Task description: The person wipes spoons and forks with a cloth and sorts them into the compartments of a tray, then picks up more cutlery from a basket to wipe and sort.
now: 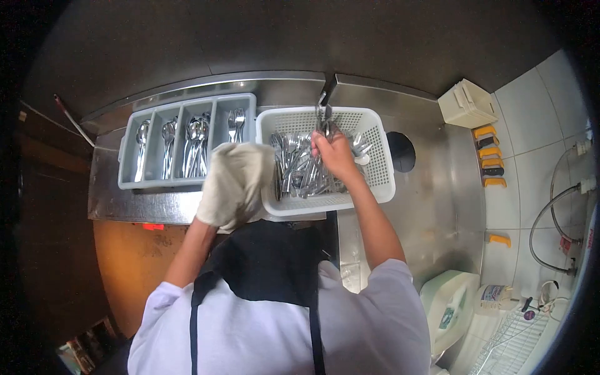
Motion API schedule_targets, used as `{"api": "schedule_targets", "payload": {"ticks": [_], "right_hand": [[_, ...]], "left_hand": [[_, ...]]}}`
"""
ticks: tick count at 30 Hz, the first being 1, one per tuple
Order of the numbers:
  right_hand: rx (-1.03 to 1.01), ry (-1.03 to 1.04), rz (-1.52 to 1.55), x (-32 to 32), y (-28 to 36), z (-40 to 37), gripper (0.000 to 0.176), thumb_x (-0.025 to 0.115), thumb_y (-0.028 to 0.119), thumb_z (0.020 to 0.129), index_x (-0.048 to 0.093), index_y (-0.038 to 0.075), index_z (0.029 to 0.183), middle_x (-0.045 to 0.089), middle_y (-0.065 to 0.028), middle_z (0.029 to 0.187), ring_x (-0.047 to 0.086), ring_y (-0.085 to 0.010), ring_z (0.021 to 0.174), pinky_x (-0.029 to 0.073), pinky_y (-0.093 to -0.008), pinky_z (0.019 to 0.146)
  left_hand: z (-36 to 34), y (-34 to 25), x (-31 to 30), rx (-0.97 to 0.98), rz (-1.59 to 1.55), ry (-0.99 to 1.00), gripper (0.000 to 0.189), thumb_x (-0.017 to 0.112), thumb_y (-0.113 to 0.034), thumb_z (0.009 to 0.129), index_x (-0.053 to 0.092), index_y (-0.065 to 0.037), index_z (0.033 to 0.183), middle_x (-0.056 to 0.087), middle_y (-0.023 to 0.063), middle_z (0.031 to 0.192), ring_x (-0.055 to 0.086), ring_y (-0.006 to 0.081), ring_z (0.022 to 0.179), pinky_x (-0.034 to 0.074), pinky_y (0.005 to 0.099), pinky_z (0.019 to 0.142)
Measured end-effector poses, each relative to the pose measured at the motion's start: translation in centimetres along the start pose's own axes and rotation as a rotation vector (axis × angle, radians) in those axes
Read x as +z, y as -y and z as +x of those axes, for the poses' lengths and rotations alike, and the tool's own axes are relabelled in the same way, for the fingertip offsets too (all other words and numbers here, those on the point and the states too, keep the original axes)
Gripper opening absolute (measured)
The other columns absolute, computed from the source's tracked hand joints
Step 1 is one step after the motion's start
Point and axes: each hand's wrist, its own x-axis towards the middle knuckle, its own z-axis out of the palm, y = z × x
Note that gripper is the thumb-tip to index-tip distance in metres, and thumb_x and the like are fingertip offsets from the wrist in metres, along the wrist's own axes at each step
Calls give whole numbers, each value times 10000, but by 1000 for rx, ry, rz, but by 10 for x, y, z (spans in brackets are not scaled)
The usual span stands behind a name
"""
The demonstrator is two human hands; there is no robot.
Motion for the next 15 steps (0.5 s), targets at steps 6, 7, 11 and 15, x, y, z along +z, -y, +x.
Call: {"api": "schedule_targets", "payload": {"ticks": [6,7,11,15], "right_hand": [[-96,76,-696,56,19,18,328,582,262,901,582,-47,1012,676,-291,896,660,-468,894,517,-530,807],[-120,111,-748,64,16,20,347,607,261,885,605,-55,1027,675,-294,935,651,-476,923,513,-523,834],[93,231,-823,79,-4,35,364,632,269,831,681,-62,974,675,-309,990,650,-467,979,510,-509,866],[34,267,-924,78,27,13,328,581,231,834,711,-60,912,681,-306,980,662,-454,970,519,-503,864]], "left_hand": [[71,57,24,476,1458,-14,195,571,-81,958,544,-57,1149,583,87,1141,574,116,1009,495,319,755],[71,59,36,445,1386,-68,204,563,-122,971,542,-64,1165,586,90,1154,585,128,1027,497,328,766],[94,108,-19,33,-113,6,319,472,-352,1055,528,-118,1264,598,73,1216,605,183,1088,514,358,885],[99,106,-25,-170,-98,26,424,405,-451,1065,534,-107,1276,611,67,1194,608,195,1076,510,365,932]]}}
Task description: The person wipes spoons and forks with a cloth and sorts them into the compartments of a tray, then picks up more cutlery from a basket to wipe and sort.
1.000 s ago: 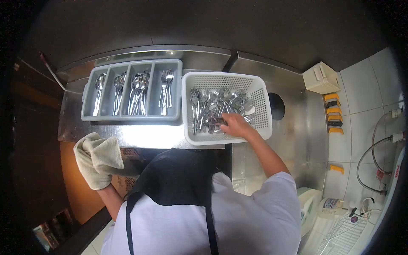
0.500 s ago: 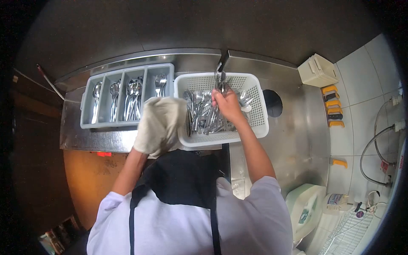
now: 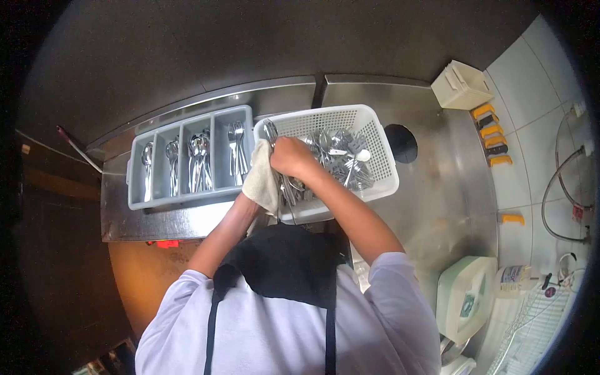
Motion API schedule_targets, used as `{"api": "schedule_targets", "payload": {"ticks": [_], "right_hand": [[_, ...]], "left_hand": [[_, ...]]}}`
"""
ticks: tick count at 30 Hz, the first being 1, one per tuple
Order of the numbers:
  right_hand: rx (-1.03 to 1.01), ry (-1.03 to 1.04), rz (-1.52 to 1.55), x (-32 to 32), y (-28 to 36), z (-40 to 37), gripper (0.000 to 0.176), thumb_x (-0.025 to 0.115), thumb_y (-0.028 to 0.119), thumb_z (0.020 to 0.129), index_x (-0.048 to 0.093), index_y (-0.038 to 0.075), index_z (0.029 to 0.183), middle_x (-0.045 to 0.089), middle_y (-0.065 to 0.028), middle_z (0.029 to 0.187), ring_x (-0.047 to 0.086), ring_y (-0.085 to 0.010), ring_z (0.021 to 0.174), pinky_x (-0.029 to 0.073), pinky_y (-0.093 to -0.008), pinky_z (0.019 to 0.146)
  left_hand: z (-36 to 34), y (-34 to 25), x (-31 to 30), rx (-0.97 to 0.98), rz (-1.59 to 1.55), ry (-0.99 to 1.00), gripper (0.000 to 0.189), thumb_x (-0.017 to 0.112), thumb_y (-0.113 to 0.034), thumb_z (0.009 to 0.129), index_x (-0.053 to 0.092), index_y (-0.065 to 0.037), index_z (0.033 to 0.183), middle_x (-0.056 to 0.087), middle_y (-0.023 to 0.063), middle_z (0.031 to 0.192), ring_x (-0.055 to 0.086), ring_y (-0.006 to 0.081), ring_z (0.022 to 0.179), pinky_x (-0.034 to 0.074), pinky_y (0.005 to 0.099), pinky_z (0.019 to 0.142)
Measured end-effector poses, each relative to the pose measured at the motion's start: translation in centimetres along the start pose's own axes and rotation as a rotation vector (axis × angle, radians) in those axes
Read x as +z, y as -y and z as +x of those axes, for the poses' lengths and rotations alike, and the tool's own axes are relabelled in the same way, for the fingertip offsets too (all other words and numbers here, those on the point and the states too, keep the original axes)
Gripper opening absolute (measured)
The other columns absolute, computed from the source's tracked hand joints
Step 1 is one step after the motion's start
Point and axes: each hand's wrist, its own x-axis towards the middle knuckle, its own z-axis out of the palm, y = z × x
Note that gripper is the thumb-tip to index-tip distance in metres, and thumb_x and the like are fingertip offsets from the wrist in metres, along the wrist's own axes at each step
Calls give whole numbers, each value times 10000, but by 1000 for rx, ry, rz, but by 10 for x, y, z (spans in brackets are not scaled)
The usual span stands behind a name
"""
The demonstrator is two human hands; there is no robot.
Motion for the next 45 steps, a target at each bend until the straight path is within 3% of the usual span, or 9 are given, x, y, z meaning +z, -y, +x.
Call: {"api": "schedule_targets", "payload": {"ticks": [6,15,21,23,28,33,36,40,45], "right_hand": [[-6,-100,-276,-4,11,-3,363,567,294,877,693,-37,960,712,-255,952,692,-423,908,540,-484,825],[-7,-142,107,-2,-10,22,727,352,648,985,662,-2,1085,685,-210,1140,660,-410,1009,516,-469,846],[-364,-284,481,-14,-1,-77,336,798,128,795,682,24,1092,683,-106,989,673,-236,834,535,-304,709],[-594,-414,264,-2,0,-93,309,804,117,770,691,26,1044,677,-99,945,657,-244,776,534,-310,672],[-792,-591,2,23,-23,-103,265,786,116,754,696,29,988,657,-87,865,644,-232,734,536,-322,642],[-889,-646,168,-2,-4,-159,156,733,66,778,678,29,919,682,-115,894,660,-238,736,535,-340,615],[-694,-821,542,-34,14,-176,51,671,47,846,629,30,869,690,-127,908,653,-189,689,520,-317,547],[-52,-543,1156,-61,26,-145,107,581,64,941,560,18,847,662,-108,821,639,-130,585,484,-253,467],[58,-407,1136,-24,10,-62,211,657,167,943,567,9,836,598,-44,662,606,-123,503,458,-258,450]], "left_hand": [[-3,-13,22,60,2,-69,243,458,-335,1056,551,-119,1120,598,38,1022,614,161,930,522,317,807],[-20,-29,12,-137,55,162,211,463,-275,1058,548,-121,942,555,-5,763,550,99,595,505,255,508],[-51,-57,42,39,-9,-82,94,529,-79,1005,559,-72,916,551,24,731,541,128,574,504,279,531],[-45,-46,38,159,-30,-90,106,527,-63,1000,560,-61,898,554,36,734,549,147,591,513,302,568],[-53,-45,44,-156,-126,-87,211,465,-125,1018,554,-75,834,565,45,692,575,158,604,507,286,554],[-51,-39,12,-142,-248,22,187,493,-243,1026,595,-92,1069,632,66,869,641,167,701,581,295,603],[-47,-37,-2,-201,-281,9,205,499,-200,1001,583,-45,1106,633,80,890,645,167,703,595,297,610],[-45,-42,19,-501,-777,91,214,459,-137,966,523,0,1117,606,23,892,613,146,739,556,317,655],[-69,-46,53,-147,29,-21,201,491,-214,986,559,-38,1055,620,44,884,600,151,701,532,314,659]]}}
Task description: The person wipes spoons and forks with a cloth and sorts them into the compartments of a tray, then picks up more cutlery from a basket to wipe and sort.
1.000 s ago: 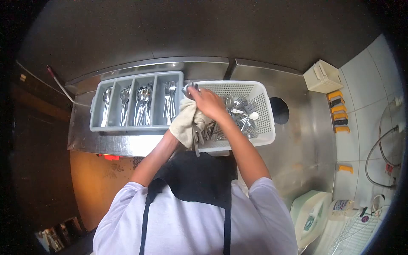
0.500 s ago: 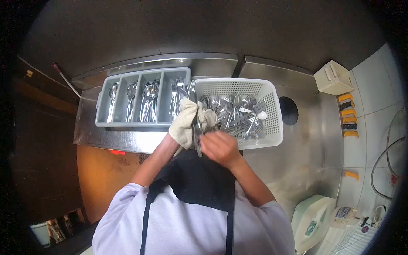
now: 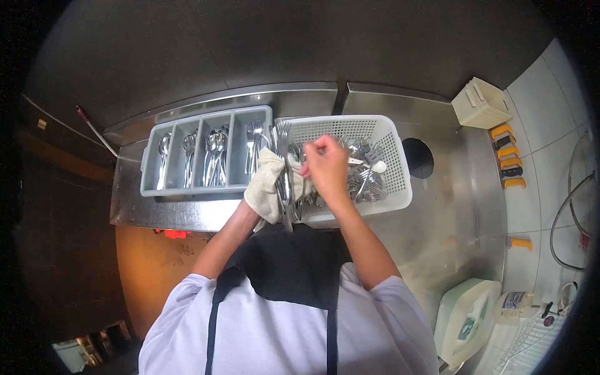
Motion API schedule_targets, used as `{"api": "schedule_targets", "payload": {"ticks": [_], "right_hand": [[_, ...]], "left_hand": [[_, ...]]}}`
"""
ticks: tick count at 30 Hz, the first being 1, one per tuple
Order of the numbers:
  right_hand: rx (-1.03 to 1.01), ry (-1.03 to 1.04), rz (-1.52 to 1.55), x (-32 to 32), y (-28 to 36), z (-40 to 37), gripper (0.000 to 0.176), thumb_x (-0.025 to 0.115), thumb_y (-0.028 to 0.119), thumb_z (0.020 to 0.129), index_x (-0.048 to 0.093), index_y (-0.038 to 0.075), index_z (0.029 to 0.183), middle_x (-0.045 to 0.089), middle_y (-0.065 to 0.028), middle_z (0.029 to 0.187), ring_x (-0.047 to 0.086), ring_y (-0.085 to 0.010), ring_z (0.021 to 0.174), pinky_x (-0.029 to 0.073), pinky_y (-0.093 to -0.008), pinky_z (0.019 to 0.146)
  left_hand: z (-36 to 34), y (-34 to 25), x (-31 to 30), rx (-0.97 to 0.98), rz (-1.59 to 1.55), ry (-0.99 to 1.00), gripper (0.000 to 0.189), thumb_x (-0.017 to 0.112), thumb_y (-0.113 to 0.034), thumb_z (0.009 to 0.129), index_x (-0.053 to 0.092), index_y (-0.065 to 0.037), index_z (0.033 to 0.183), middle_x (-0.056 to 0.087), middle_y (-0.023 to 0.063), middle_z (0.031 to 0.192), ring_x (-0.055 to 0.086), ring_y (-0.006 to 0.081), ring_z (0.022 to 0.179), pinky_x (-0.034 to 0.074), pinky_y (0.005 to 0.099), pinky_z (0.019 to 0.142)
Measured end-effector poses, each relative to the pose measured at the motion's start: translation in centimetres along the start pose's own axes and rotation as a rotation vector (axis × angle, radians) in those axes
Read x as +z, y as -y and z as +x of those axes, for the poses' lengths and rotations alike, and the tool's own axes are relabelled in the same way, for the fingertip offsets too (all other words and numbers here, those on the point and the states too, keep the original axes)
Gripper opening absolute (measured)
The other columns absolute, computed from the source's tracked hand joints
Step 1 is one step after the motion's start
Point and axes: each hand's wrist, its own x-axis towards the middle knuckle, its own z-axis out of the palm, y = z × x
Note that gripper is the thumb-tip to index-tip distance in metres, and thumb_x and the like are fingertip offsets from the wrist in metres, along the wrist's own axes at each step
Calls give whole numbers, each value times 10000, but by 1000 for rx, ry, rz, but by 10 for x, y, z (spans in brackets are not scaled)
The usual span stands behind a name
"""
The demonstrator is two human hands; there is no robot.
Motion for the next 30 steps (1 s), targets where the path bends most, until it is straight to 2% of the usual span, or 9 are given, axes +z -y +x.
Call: {"api": "schedule_targets", "payload": {"ticks": [1,4,5,9,15,19,22,23,30], "right_hand": [[25,10,-35,3,-8,7,234,681,192,935,576,5,840,593,-37,649,613,-128,517,463,-270,460],[-209,-74,-392,6,-20,24,289,741,249,896,605,0,842,601,-30,639,650,-151,578,480,-306,502],[-169,-54,-455,-1,-16,27,400,752,348,880,633,10,1057,687,-111,877,702,-209,874,520,-340,675],[-179,158,-181,3,-52,61,554,616,349,984,447,86,1441,531,-189,1381,525,-233,1278,466,-375,973],[255,336,428,22,-48,64,604,454,462,1038,484,-36,1378,568,-196,1353,613,-244,1176,502,-378,981],[200,444,497,23,-41,58,501,488,399,1033,634,-53,1191,712,-134,1056,669,-200,1031,519,-339,935],[48,418,187,28,-33,48,430,525,359,1010,671,-15,1166,718,-104,1022,667,-165,982,515,-308,895],[11,422,78,29,-30,49,307,607,253,963,697,16,1137,722,-75,1003,659,-132,944,503,-274,871],[-3,565,-154,19,-9,67,247,693,57,885,678,-3,1124,742,-102,981,702,-140,896,548,-267,804]], "left_hand": [[7,1,-17,-114,-160,181,215,489,-256,1003,586,-68,1046,636,57,860,614,160,700,535,328,648],[-2,8,-15,-157,59,75,237,461,-273,1018,594,-78,1038,647,66,841,619,175,695,533,332,638],[-1,14,-21,-126,9,54,264,437,-290,1031,593,-77,1021,643,61,822,616,182,686,526,329,632],[4,13,-30,-116,-29,184,292,422,-331,1040,585,-90,1016,645,56,846,631,184,720,529,345,652],[-24,9,-23,-223,-175,163,312,405,-337,1045,590,-87,1039,651,56,875,643,181,745,537,333,667],[-30,6,-23,-208,-2,105,349,392,-353,1053,602,-74,1052,658,43,894,657,158,779,533,290,663],[-17,15,-43,-234,278,144,326,418,-329,1050,605,-62,1029,649,34,877,644,135,770,523,281,660],[-23,17,-52,-149,168,330,298,448,-302,1043,602,-49,1011,638,33,867,619,120,740,505,262,644],[-38,17,-38,-210,-19,130,216,555,-255,998,599,-43,1004,646,61,830,628,151,703,515,264,637]]}}
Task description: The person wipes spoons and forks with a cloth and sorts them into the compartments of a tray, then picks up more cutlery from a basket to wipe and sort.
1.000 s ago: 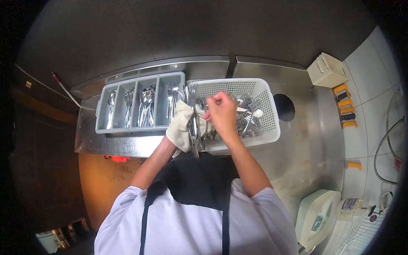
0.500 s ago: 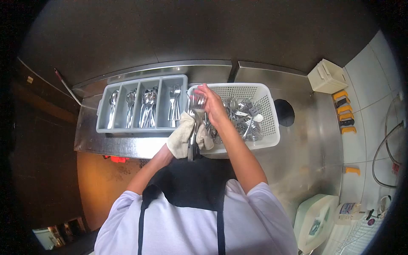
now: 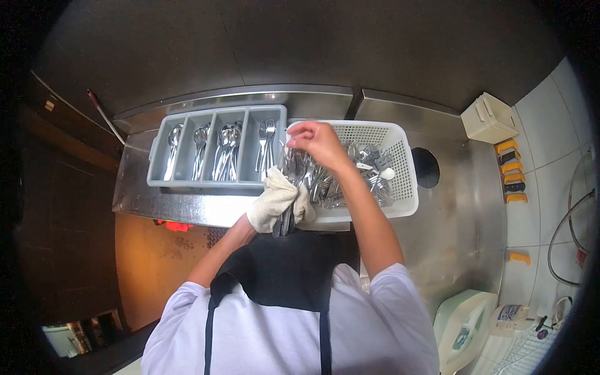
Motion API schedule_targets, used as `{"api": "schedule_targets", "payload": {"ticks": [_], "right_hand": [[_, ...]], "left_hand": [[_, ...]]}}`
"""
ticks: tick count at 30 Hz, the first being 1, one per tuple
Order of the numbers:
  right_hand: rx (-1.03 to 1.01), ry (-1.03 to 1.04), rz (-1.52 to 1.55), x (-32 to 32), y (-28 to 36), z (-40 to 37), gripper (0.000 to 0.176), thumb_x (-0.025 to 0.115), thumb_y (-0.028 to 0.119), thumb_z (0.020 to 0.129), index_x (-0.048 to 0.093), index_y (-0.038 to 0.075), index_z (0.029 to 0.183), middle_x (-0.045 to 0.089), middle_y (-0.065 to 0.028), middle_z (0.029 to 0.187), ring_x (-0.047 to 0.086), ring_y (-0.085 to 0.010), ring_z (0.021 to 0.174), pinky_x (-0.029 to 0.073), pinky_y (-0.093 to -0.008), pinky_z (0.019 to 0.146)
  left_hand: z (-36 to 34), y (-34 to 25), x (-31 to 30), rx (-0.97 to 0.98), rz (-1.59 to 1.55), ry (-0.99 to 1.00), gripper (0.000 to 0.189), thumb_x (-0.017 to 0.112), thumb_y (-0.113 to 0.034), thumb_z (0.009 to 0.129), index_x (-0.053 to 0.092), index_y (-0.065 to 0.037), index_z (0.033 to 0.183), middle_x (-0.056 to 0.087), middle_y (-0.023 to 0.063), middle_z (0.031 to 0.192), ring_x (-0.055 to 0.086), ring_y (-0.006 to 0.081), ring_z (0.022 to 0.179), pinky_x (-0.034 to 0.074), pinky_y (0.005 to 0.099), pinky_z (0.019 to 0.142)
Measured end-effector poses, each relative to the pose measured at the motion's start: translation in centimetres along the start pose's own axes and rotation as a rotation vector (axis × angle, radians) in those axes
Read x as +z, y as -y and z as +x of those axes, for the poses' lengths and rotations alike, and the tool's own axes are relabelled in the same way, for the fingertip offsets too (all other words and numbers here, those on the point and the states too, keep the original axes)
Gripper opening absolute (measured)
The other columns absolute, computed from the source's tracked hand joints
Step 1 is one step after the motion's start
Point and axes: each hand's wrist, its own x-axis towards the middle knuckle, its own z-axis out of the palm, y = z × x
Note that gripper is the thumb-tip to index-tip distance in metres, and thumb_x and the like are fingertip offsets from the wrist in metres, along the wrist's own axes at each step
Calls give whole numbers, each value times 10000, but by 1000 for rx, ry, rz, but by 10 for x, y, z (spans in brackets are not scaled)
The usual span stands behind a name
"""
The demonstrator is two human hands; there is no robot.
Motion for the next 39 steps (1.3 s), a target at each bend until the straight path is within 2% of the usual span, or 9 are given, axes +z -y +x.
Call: {"api": "schedule_targets", "payload": {"ticks": [4,13,16,19,21,26,32,34,39], "right_hand": [[-30,-113,120,-7,27,5,198,677,66,896,662,8,1085,744,-113,993,712,-157,889,572,-288,774],[-381,-536,226,-9,75,-1,147,652,49,923,649,1,1062,723,-136,974,703,-153,862,585,-275,759],[-787,-773,116,5,105,-25,127,617,24,932,664,12,1050,734,-120,969,710,-164,834,568,-272,716],[-1035,-611,-482,23,95,-60,148,622,5,884,678,26,1020,732,-124,991,711,-201,846,583,-301,760],[-1261,-182,-796,36,75,-77,143,641,44,828,682,39,965,719,-104,1006,707,-234,875,594,-321,776],[-1070,545,-964,75,10,-111,172,653,88,778,675,38,941,692,-81,1051,671,-248,1010,562,-398,900],[-816,-215,-744,28,-12,-122,200,690,48,760,727,44,957,731,-103,1009,686,-285,1020,551,-417,908],[-457,-278,-717,-12,-57,-104,197,680,54,797,750,65,981,741,-122,977,688,-297,994,546,-399,898],[-192,109,-1048,-46,-136,-75,307,768,143,761,717,63,1053,702,-138,1034,652,-328,1012,532,-400,882]], "left_hand": [[24,21,-54,123,551,38,148,570,-177,981,605,-33,988,642,58,843,621,148,712,512,261,655],[24,19,-49,511,981,142,194,494,-162,1013,601,-44,903,622,63,809,599,121,705,499,242,666],[18,7,-34,340,590,129,252,447,-247,1037,596,-55,971,613,54,885,597,130,773,498,269,687],[7,-5,-20,127,149,122,329,400,-333,1061,591,-67,1038,604,45,962,595,139,840,497,296,708],[12,-4,-34,170,151,203,390,382,-393,1069,567,-61,1158,606,38,1052,606,135,914,508,303,774],[3,-4,-29,150,156,155,315,418,-306,1061,586,-62,1166,631,49,1054,627,142,938,527,299,808],[-16,-4,-46,316,-48,16,238,461,-203,1053,609,-63,1176,661,62,1056,651,150,967,549,294,848],[-20,3,-75,313,-157,-36,201,465,-123,1046,614,-68,1170,657,34,1057,644,141,994,534,279,849],[-41,12,-70,354,89,-65,239,481,-78,1031,606,-22,1227,656,37,1094,634,125,1008,510,277,885]]}}
